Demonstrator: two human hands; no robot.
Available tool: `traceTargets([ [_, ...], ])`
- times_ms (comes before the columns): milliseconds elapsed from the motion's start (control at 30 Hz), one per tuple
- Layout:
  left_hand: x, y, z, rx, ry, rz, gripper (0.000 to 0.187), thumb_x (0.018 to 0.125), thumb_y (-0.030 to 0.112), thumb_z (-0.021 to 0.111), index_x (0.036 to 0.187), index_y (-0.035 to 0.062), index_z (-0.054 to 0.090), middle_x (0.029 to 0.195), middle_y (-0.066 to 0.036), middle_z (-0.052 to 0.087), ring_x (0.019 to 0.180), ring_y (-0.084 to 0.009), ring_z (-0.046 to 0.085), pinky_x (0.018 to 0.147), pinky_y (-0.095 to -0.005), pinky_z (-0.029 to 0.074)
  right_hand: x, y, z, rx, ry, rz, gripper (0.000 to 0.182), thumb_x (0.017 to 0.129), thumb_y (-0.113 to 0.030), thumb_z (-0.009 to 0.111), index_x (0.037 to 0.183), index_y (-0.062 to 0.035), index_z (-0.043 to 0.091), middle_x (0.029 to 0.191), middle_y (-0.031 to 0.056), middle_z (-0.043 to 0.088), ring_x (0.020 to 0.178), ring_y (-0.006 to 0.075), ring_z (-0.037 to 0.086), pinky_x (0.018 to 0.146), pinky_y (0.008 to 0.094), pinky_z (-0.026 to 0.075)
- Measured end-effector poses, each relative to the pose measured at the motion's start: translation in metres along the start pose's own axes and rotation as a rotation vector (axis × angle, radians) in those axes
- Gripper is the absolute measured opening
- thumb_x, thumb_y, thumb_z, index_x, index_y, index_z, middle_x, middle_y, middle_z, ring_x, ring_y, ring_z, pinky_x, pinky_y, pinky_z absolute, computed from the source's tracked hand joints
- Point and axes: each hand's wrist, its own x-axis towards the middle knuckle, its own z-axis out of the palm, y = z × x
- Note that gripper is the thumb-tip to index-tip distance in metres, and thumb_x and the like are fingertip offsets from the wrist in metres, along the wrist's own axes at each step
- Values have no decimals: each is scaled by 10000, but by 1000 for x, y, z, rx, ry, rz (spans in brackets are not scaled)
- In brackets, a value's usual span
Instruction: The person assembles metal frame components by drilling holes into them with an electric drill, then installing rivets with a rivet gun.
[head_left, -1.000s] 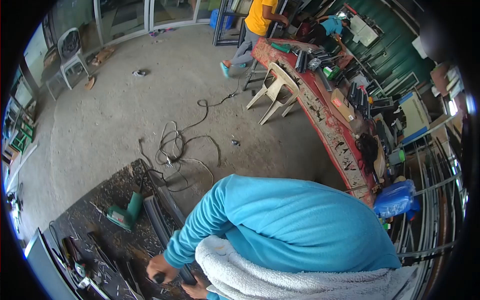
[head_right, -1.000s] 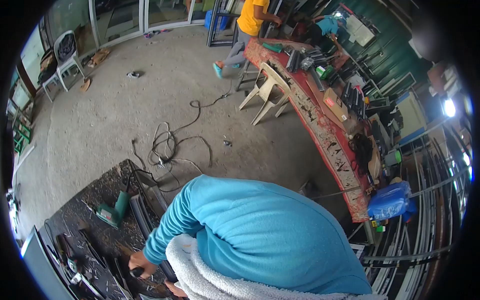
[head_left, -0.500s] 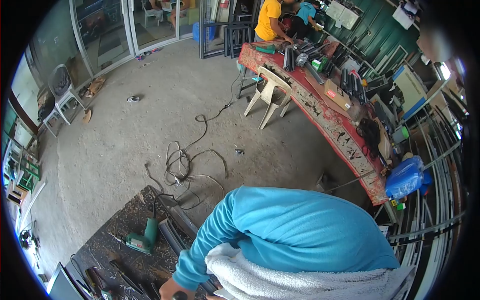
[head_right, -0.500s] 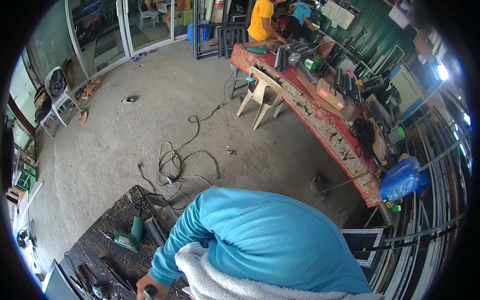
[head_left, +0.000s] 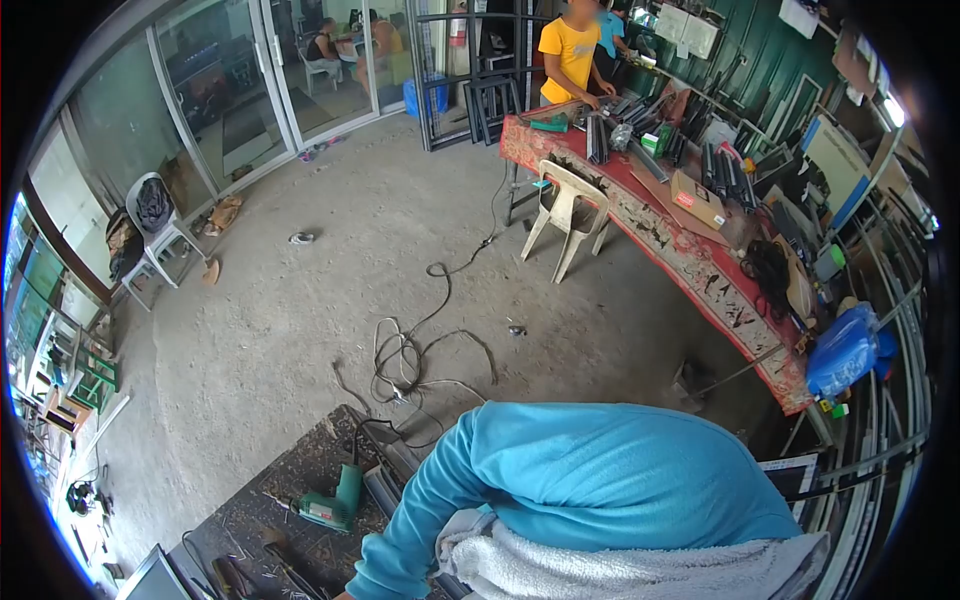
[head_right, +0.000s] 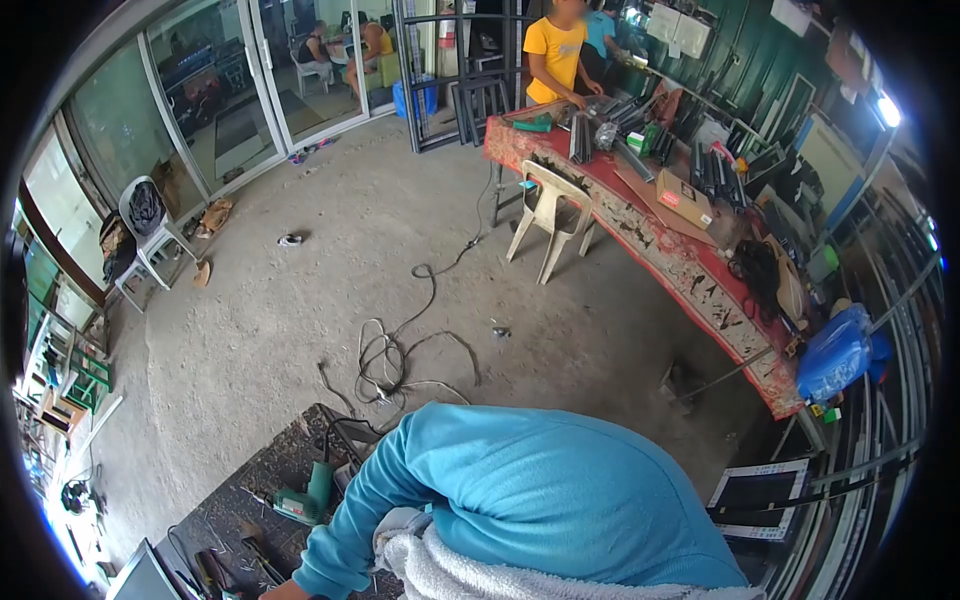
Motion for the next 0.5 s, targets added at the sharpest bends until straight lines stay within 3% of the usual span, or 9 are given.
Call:
traceTargets([
  [500, 11, 2, -1, 26, -33, 3, 553, 732, 505, 735, 1086, 96, 627, 1057, -164, 644, 1020, -376, 592, 824, -475, 471, -77, 52, 9, -222, -168, 389, 402, 871, -382, 577, 1038, -19, 618, 983, 188, 656, 905, 341, 638, 800, 429, 502],
])
